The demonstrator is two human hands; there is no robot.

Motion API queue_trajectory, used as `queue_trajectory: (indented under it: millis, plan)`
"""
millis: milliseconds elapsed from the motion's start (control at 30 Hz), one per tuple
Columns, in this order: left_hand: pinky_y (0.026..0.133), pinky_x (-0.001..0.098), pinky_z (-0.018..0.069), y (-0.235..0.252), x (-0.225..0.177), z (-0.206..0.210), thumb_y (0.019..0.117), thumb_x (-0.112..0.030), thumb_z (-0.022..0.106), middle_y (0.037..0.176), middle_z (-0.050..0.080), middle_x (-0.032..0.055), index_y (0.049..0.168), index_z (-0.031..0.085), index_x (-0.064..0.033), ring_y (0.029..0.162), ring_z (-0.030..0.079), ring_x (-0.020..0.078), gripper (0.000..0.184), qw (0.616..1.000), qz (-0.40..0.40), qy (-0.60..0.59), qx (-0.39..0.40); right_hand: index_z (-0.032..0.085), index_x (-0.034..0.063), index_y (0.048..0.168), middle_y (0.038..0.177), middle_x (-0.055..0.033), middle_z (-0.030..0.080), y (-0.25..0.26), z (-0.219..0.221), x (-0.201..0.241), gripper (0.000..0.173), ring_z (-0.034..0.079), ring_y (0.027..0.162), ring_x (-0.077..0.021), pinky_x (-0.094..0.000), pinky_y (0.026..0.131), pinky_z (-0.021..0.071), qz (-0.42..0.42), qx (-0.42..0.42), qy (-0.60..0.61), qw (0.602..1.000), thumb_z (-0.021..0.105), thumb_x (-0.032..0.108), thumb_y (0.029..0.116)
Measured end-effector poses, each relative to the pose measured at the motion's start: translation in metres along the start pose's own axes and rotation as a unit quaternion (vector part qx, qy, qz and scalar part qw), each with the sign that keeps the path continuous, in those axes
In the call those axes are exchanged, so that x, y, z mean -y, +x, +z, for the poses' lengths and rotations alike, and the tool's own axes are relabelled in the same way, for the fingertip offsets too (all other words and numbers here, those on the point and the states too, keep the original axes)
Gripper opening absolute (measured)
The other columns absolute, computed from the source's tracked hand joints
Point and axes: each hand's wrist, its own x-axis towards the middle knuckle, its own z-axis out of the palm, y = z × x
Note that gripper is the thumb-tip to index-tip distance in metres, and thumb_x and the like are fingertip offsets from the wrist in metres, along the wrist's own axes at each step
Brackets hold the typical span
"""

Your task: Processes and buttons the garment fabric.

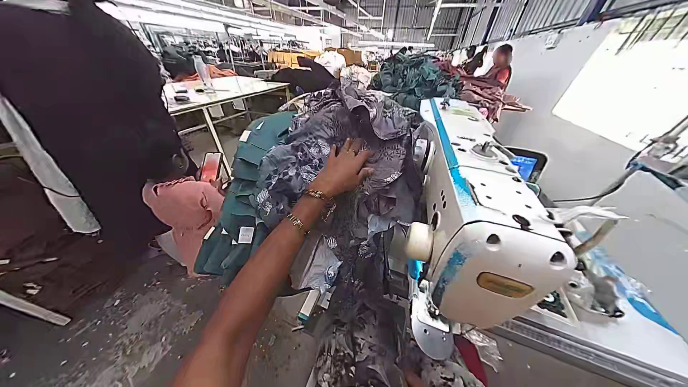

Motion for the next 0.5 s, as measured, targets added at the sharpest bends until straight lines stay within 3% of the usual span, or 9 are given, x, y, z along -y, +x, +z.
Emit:
queue_trajectory:
  millis: [33, 100, 167, 233, 300, 333, 367, 433, 500]
  plan:
    - [0.118, 0.0680, 0.0228, -0.009, 0.007, 0.005, 0.1055, -0.029, 0.057, 0.157, 0.041, 0.0270, 0.142, 0.059, -0.0065, 0.148, 0.031, 0.0488, 0.043, 0.998, 0.039, -0.001, -0.049, 0.055, -0.0135, 0.136, 0.133, -0.0317, 0.061, 0.000, 0.000, -0.002, 0.038, 0.059, 0.127, -0.0377, -0.0505, 0.113, 0.0426, 0.009, -0.002, -0.004, 1.000, 0.048, 0.008, 0.1054]
    - [0.110, 0.0575, 0.0422, -0.047, 0.009, 0.005, 0.1054, -0.026, 0.055, 0.145, 0.055, 0.0198, 0.136, 0.064, -0.0081, 0.135, 0.051, 0.0388, 0.036, 0.990, 0.096, -0.028, -0.102, 0.053, -0.0101, 0.142, 0.138, -0.0302, 0.059, -0.004, -0.005, 0.003, 0.041, 0.056, 0.132, -0.0376, -0.0516, 0.116, 0.0394, 0.029, -0.002, -0.012, 1.000, 0.046, 0.011, 0.1067]
    - [0.093, 0.0487, 0.0555, -0.101, -0.003, 0.004, 0.1080, -0.030, 0.048, 0.124, 0.068, 0.0098, 0.135, 0.063, -0.0109, 0.109, 0.067, 0.0238, 0.037, 0.988, 0.093, -0.115, -0.031, 0.055, -0.0086, 0.140, 0.137, -0.0290, 0.060, -0.012, -0.011, 0.012, 0.043, 0.057, 0.132, -0.0372, -0.0521, 0.116, 0.0392, 0.041, -0.002, -0.009, 0.999, 0.043, 0.019, 0.1093]
    - [0.095, 0.0454, 0.0559, -0.153, -0.012, 0.018, 0.1092, -0.034, 0.045, 0.122, 0.070, 0.0096, 0.136, 0.062, -0.0084, 0.107, 0.069, 0.0200, 0.041, 0.959, 0.089, -0.234, 0.133, 0.059, -0.0083, 0.135, 0.134, -0.0265, 0.063, -0.020, -0.019, 0.023, 0.048, 0.058, 0.130, -0.0326, -0.0492, 0.116, 0.0399, 0.041, 0.014, 0.009, 0.999, 0.036, 0.026, 0.1114]
    - [0.096, 0.0524, 0.0545, -0.197, -0.014, 0.057, 0.1068, -0.032, 0.052, 0.121, 0.071, 0.0136, 0.135, 0.063, -0.0069, 0.107, 0.070, 0.0266, 0.040, 0.910, 0.087, -0.299, 0.273, 0.060, -0.0088, 0.133, 0.130, -0.0264, 0.065, -0.025, -0.031, 0.030, 0.051, 0.060, 0.127, -0.0311, -0.0489, 0.114, 0.0420, 0.029, 0.072, -0.003, 0.997, 0.034, 0.029, 0.1112]
    - [0.099, 0.0556, 0.0522, -0.216, -0.015, 0.082, 0.1054, -0.031, 0.056, 0.126, 0.069, 0.0170, 0.137, 0.063, -0.0058, 0.111, 0.068, 0.0318, 0.041, 0.891, 0.075, -0.311, 0.321, 0.062, -0.0091, 0.128, 0.122, -0.0264, 0.067, -0.025, -0.037, 0.030, 0.049, 0.064, 0.119, -0.0321, -0.0510, 0.107, 0.0458, 0.005, 0.102, -0.028, 0.994, 0.039, 0.030, 0.1100]
    - [0.104, 0.0572, 0.0482, -0.232, -0.017, 0.107, 0.1049, -0.031, 0.058, 0.135, 0.064, 0.0185, 0.140, 0.060, -0.0056, 0.120, 0.064, 0.0352, 0.043, 0.877, 0.056, -0.317, 0.356, 0.065, -0.0083, 0.118, 0.108, -0.0251, 0.069, -0.022, -0.039, 0.029, 0.044, 0.067, 0.104, -0.0331, -0.0532, 0.095, 0.0497, -0.025, 0.118, -0.052, 0.991, 0.048, 0.031, 0.1076]
    - [0.114, 0.0567, 0.0395, -0.258, -0.026, 0.147, 0.1036, -0.031, 0.060, 0.149, 0.053, 0.0180, 0.146, 0.054, -0.0057, 0.136, 0.052, 0.0365, 0.049, 0.860, 0.023, -0.344, 0.376, 0.068, -0.0065, 0.113, 0.103, -0.0251, 0.071, -0.021, -0.044, 0.039, 0.038, 0.069, 0.100, -0.0376, -0.0586, 0.093, 0.0511, -0.047, 0.124, -0.101, 0.986, 0.059, 0.029, 0.1041]
    - [0.118, 0.0556, 0.0341, -0.270, -0.038, 0.167, 0.1008, -0.029, 0.065, 0.157, 0.044, 0.0188, 0.151, 0.047, -0.0055, 0.144, 0.043, 0.0360, 0.058, 0.849, 0.021, -0.379, 0.368, 0.072, -0.0047, 0.107, 0.097, -0.0221, 0.072, -0.025, -0.042, 0.050, 0.033, 0.071, 0.092, -0.0347, -0.0561, 0.087, 0.0548, -0.103, 0.047, -0.120, 0.986, 0.060, 0.027, 0.1025]
